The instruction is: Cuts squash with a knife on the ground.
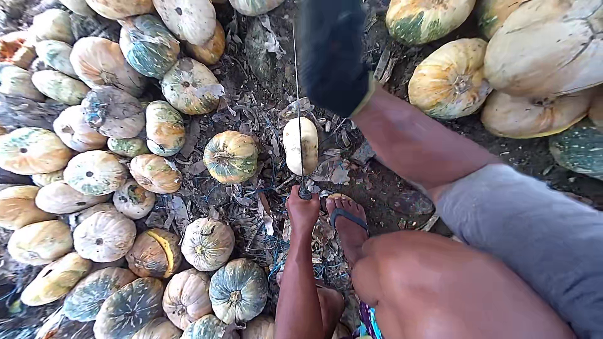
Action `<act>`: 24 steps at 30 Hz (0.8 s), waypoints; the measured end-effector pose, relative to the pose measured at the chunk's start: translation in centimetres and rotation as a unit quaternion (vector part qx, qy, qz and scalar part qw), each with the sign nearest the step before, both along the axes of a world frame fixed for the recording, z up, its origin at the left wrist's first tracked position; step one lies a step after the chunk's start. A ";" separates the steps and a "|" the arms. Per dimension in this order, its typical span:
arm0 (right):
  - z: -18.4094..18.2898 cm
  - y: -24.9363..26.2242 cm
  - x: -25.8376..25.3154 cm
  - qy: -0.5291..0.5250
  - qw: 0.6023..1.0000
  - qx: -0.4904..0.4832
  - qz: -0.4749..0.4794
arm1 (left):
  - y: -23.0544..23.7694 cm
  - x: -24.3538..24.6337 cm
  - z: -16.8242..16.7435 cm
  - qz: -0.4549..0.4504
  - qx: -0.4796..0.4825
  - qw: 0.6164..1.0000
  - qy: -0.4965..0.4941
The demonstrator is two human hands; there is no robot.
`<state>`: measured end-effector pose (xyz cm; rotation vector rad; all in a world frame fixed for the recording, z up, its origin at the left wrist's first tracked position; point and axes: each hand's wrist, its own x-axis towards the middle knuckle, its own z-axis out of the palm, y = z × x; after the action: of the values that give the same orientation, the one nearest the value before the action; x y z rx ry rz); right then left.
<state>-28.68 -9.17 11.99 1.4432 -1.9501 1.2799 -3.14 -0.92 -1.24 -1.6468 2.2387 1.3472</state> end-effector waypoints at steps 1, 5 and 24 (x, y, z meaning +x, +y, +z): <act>-2.7 -1.1 0.1 -0.011 0.992 0.110 0.061 | 0.2 0.2 0.1 -0.008 0.005 1.000 -0.017; -6.0 -3.2 -0.9 -0.009 0.957 0.240 0.161 | 0.2 0.4 0.5 -0.021 -0.002 0.999 -0.050; -8.3 8.1 4.5 -0.390 0.916 0.091 0.023 | 0.9 -0.6 0.5 -0.033 0.023 0.994 -0.105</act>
<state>-24.18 -1.11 3.68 1.1421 -2.5906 1.9514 -3.77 0.00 -0.71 -1.6006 2.1065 1.1435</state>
